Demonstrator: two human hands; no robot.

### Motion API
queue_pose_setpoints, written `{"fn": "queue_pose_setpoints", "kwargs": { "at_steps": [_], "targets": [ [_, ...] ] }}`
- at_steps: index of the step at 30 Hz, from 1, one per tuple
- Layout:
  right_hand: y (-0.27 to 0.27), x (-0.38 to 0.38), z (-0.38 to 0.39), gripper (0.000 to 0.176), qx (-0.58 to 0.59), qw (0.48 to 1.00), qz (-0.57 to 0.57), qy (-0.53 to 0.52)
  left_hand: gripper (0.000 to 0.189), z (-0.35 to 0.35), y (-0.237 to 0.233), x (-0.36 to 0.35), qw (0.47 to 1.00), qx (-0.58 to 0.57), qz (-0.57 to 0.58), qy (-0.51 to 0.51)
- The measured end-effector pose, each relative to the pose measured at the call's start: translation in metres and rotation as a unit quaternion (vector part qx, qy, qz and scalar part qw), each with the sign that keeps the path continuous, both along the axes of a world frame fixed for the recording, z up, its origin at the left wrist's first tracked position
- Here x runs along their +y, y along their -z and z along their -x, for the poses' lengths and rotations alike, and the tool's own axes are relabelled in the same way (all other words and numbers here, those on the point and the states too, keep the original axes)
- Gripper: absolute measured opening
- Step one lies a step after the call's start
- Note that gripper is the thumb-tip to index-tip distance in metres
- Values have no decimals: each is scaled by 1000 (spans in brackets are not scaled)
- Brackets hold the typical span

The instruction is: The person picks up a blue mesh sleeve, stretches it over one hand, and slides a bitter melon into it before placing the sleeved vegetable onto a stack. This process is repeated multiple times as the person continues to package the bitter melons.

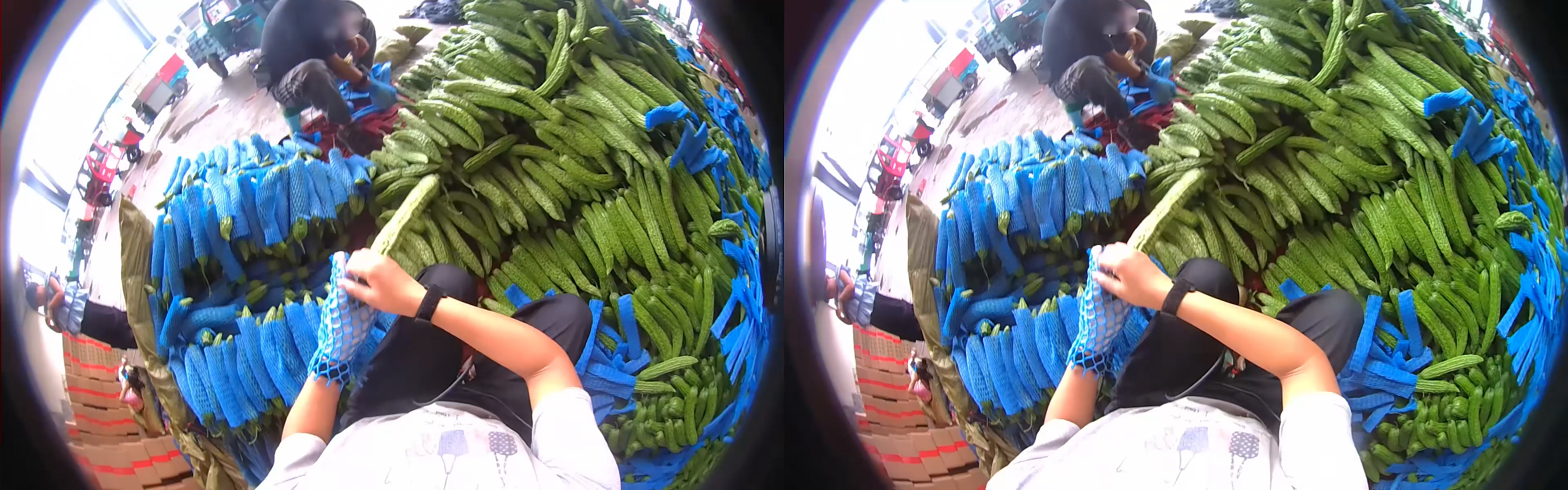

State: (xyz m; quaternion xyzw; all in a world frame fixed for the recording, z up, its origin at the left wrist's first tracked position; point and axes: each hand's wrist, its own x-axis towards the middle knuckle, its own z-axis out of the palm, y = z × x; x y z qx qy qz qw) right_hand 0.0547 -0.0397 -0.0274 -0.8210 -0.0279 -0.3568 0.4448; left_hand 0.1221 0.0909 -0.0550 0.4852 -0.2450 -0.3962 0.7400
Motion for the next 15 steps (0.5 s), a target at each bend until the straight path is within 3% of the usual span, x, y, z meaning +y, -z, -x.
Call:
{"fn": "queue_pose_setpoints", "kwargs": {
  "at_steps": [3,4,7,10,11,12,14,15],
  "targets": [
    [-13,10,-2,17,24,990,-139,-8,56,-15,19,16,935,-316,-161,-30],
    [-9,13,-5,13,-23,997,-60,39,53,-10,6,14,915,-357,-177,-63],
    [-2,12,-9,9,61,983,111,133,53,-8,9,25,835,-518,-165,-87],
    [-8,-25,-24,10,107,920,237,294,56,-20,31,41,720,-681,-113,-71],
    [-8,-45,-27,13,124,914,203,329,59,-15,23,39,833,-523,-177,-29],
    [1,-68,-31,16,146,907,155,363,62,-11,15,37,909,-343,-236,-28],
    [13,-100,-25,18,143,902,49,404,64,1,-2,37,943,-282,-156,-87],
    [26,-114,-21,19,134,917,-4,375,66,4,-8,38,954,-251,-115,-117]
  ]
}}
